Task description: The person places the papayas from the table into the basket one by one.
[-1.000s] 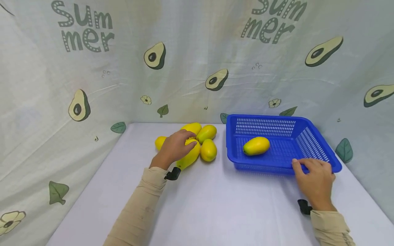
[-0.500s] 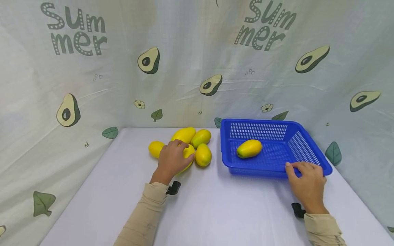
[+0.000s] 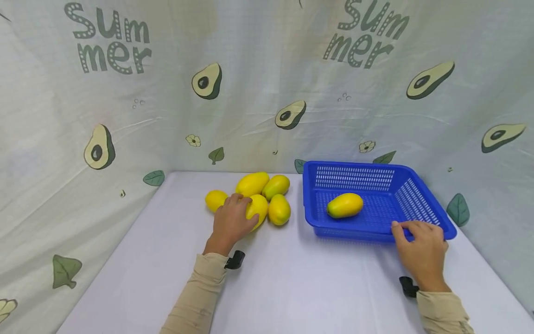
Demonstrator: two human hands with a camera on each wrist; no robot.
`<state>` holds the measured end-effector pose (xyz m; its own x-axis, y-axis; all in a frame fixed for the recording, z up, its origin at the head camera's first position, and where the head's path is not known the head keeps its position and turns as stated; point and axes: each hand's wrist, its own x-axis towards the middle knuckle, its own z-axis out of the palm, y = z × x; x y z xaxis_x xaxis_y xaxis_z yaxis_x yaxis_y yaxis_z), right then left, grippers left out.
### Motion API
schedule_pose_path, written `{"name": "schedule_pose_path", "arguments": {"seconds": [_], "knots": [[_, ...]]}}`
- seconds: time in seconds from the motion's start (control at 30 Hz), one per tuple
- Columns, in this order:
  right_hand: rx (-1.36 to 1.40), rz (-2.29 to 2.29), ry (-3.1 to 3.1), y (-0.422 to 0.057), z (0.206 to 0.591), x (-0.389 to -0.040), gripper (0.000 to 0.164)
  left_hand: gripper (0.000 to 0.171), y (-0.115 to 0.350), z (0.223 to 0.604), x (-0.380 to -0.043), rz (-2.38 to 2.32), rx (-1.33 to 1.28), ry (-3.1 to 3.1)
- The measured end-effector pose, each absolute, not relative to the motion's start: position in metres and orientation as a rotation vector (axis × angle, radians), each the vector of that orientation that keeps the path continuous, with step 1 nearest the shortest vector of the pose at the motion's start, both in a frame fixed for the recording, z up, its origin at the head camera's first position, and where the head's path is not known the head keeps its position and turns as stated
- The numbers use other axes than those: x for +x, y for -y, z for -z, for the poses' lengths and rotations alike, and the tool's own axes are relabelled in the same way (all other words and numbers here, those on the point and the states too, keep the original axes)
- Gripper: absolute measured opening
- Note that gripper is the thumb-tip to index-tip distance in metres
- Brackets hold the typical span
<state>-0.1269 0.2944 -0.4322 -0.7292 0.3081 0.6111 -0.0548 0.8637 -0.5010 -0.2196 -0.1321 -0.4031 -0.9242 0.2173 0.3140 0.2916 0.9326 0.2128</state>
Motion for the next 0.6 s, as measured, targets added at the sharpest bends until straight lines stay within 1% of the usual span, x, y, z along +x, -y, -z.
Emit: {"name": "schedule_pose_path", "arguments": {"seconds": [0.2,0.6], "knots": [[-0.162,-0.652,2.304,-0.296,0.435,-0.127,0.03,0.056,0.131,0.411,-0.218,0.377,-0.363,2.801],[-0.162,-0.632,2.291,-0.3,0.436,-0.128,0.029,0.065,0.121,0.422,-0.219,0.375,-0.374,2.819]]}}
